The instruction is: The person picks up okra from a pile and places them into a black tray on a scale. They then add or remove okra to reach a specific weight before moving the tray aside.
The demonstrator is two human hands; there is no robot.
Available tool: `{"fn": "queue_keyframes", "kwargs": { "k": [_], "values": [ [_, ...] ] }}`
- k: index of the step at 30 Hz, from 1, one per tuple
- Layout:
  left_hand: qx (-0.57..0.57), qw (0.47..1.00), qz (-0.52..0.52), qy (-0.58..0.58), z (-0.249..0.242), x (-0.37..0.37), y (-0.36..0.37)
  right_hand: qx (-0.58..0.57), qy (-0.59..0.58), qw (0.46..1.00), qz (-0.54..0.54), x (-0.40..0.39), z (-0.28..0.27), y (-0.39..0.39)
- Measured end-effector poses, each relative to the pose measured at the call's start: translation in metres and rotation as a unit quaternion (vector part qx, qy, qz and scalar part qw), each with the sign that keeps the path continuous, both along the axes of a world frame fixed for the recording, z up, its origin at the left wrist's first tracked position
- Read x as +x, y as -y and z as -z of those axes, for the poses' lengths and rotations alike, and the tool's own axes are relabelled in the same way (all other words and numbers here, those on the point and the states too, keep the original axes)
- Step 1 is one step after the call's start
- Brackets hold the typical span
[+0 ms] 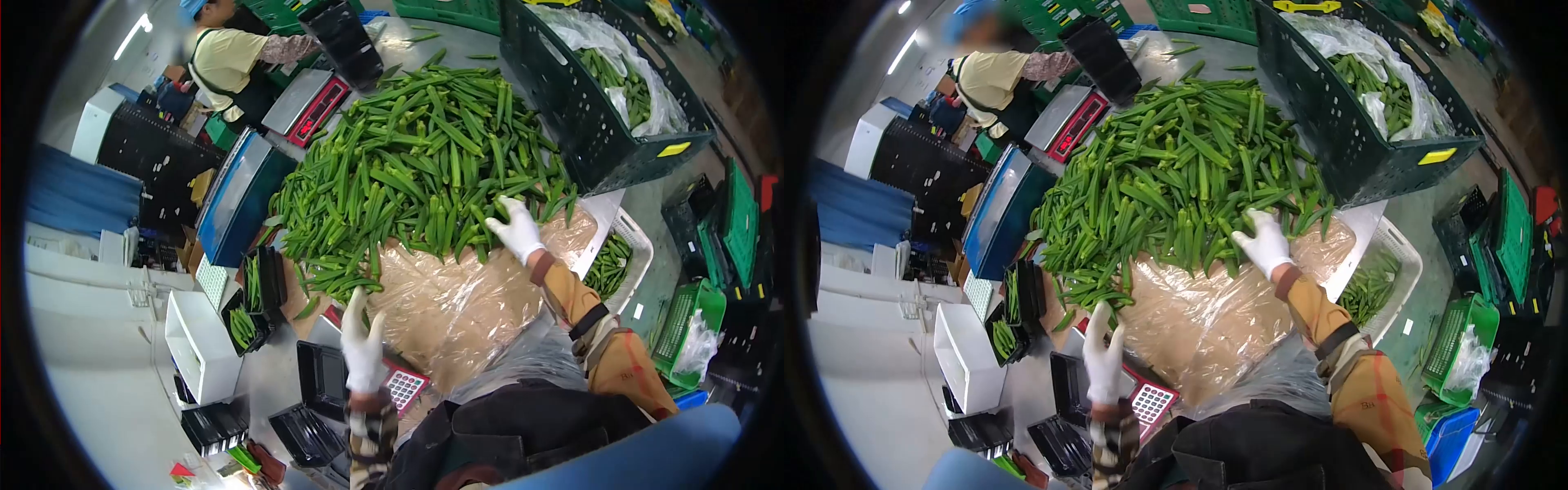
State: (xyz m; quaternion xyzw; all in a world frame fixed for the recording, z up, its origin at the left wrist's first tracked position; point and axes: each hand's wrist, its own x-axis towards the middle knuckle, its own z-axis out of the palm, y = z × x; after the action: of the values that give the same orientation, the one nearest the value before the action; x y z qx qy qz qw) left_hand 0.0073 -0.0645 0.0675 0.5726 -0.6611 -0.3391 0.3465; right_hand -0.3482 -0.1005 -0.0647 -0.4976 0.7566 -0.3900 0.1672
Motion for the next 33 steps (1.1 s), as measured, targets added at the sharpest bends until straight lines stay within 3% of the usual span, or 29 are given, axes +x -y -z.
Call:
{"fn": "queue_keyframes", "kwargs": {
  "k": [4,7,8,11,15,16,19,20,22,24,28,31,33],
  "values": [
    [0.091,0.988,0.102,-0.072,0.081,-0.074,0.101,0.115,-0.063,0.99,-0.058,0.035,0.005,0.003],
    [0.004,0.982,0.143,0.123,0.127,-0.116,0.136,0.148,-0.034,0.982,-0.115,0.056,-0.006,-0.009],
    [-0.013,0.968,0.142,0.206,0.134,-0.125,0.134,0.156,-0.012,0.978,-0.135,0.061,-0.013,-0.015],
    [-0.015,0.983,0.172,0.058,0.146,-0.121,0.116,0.151,0.0,0.972,-0.18,0.067,0.0,-0.037],
    [-0.037,0.989,0.133,0.045,0.162,-0.094,0.05,0.183,-0.003,0.953,-0.24,0.072,-0.014,-0.065],
    [-0.024,0.992,0.114,0.044,0.152,-0.094,0.032,0.121,0.0,0.958,-0.261,0.076,0.009,-0.076],
    [0.049,0.999,0.02,-0.013,0.158,-0.083,-0.007,0.234,0.006,0.903,-0.36,0.068,-0.008,-0.079],
    [0.073,0.996,-0.025,-0.043,0.151,-0.081,-0.016,0.183,0.033,0.93,-0.318,0.062,-0.015,-0.075],
    [0.088,0.991,-0.074,-0.072,0.156,-0.067,-0.026,0.25,0.029,0.937,-0.241,0.047,-0.067,-0.039],
    [0.107,0.984,-0.105,-0.097,0.154,-0.052,-0.034,0.129,0.132,0.966,-0.184,0.034,-0.052,0.005],
    [0.137,0.976,-0.132,-0.106,0.141,-0.032,-0.04,0.044,-0.037,0.998,-0.038,0.017,-0.05,0.092],
    [0.146,0.975,-0.139,-0.091,0.134,-0.032,-0.041,0.108,-0.153,0.982,-0.034,0.026,-0.041,0.124],
    [0.125,0.98,-0.131,-0.079,0.137,-0.04,-0.039,0.127,-0.12,0.984,-0.027,0.03,-0.032,0.134]
  ]
}}
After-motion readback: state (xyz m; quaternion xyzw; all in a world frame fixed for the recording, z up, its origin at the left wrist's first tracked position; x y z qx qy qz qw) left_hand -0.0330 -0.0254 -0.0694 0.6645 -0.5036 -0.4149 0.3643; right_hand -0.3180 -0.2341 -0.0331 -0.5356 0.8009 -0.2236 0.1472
